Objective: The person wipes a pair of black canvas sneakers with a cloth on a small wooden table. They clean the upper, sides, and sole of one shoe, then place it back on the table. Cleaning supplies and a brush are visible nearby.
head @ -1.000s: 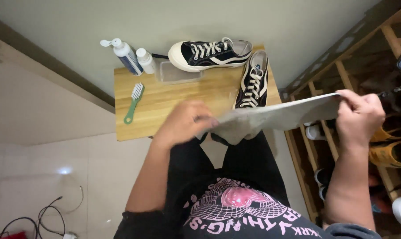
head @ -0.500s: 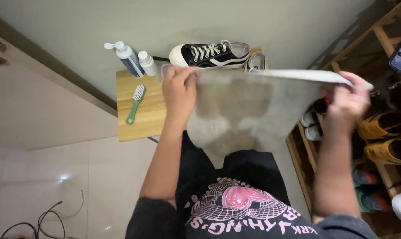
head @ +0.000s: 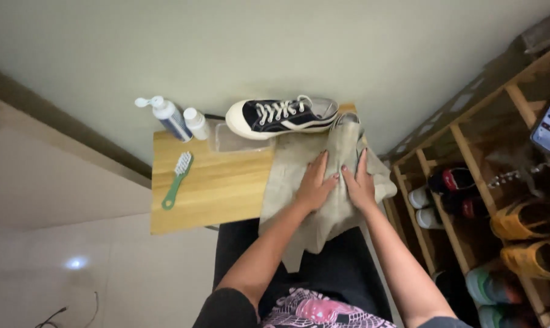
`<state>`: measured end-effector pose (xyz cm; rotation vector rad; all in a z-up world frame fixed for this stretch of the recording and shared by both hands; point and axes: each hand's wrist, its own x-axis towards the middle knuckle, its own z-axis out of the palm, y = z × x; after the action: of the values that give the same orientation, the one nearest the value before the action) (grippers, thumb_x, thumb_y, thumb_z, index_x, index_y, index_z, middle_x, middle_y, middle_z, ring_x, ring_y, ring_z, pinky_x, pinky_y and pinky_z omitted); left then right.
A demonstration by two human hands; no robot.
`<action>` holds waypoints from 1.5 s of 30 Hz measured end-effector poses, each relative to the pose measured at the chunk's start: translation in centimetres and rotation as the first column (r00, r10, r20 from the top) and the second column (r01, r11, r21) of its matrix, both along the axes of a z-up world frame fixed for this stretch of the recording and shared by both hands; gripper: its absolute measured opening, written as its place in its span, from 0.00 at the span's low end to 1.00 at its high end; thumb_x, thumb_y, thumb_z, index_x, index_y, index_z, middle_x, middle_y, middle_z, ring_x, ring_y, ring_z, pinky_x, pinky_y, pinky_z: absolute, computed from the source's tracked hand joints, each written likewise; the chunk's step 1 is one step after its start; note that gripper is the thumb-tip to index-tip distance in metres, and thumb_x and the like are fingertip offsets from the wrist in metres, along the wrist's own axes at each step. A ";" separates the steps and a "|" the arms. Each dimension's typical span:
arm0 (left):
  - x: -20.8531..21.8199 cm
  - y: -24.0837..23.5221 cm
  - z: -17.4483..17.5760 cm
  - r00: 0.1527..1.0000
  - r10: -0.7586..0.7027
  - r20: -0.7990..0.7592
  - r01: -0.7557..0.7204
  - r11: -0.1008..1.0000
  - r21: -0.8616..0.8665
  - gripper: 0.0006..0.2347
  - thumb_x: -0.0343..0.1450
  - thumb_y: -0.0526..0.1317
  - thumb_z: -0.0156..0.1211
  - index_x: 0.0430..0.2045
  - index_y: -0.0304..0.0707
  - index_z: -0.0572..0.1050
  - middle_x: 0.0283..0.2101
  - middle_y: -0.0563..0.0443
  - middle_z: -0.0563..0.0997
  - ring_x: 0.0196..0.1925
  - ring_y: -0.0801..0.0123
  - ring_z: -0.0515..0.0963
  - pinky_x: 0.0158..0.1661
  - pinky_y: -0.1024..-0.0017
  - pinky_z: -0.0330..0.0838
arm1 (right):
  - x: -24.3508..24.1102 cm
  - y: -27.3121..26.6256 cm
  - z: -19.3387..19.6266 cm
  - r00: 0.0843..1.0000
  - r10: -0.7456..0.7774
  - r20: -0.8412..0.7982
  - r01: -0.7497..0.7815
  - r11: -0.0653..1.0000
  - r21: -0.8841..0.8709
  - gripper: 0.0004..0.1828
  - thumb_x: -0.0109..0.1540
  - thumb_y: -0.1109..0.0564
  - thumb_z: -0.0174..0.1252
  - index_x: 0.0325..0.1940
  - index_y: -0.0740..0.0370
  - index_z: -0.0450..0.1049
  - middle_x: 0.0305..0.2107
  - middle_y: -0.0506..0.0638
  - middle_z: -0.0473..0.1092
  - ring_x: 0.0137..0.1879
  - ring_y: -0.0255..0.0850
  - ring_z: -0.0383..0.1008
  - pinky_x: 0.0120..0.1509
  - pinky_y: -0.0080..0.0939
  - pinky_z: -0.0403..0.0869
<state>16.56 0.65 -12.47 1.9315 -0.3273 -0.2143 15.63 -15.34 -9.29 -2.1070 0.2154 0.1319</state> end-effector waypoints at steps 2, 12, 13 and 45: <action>0.7 -0.2 -1.3 0.998 -0.003 0.057 0.002 1.000 0.020 0.34 0.77 0.52 0.46 0.76 0.39 0.42 0.77 0.31 0.47 0.79 0.45 0.45 0.75 0.50 0.33 | 0.3 -0.1 0.9 1.000 0.011 -0.004 -0.012 1.000 -0.018 0.51 0.67 0.30 0.45 0.84 0.53 0.32 0.72 0.79 0.48 0.75 0.77 0.49 0.76 0.75 0.51; 1.7 -0.4 -6.5 0.976 0.063 0.207 -0.056 0.998 -0.039 0.35 0.76 0.56 0.50 0.76 0.41 0.47 0.74 0.33 0.57 0.75 0.44 0.58 0.72 0.51 0.47 | 0.7 -0.3 -0.7 0.999 0.018 0.039 -0.014 0.996 -0.083 0.52 0.65 0.30 0.47 0.84 0.52 0.35 0.69 0.79 0.54 0.72 0.75 0.56 0.74 0.68 0.55; 1.4 -0.2 -5.8 0.974 0.070 0.216 -0.064 0.997 -0.036 0.35 0.76 0.56 0.50 0.76 0.41 0.47 0.74 0.33 0.57 0.75 0.44 0.58 0.72 0.51 0.47 | 0.8 -0.3 -1.0 0.998 0.025 0.049 -0.021 0.997 -0.080 0.52 0.65 0.30 0.47 0.84 0.52 0.35 0.69 0.79 0.54 0.72 0.75 0.56 0.74 0.68 0.55; -2.1 0.3 2.6 0.972 0.207 -0.107 -0.218 0.970 -0.111 0.29 0.75 0.49 0.52 0.71 0.35 0.59 0.71 0.36 0.64 0.75 0.51 0.60 0.73 0.55 0.52 | -3.3 2.9 -0.2 0.974 -0.228 -0.005 0.228 0.970 0.086 0.46 0.67 0.38 0.50 0.83 0.56 0.44 0.70 0.74 0.54 0.78 0.65 0.51 0.79 0.63 0.53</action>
<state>14.49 0.93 -9.84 1.8130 -0.0666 -0.1405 12.33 -12.47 -9.46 -1.9812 0.4395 -0.0017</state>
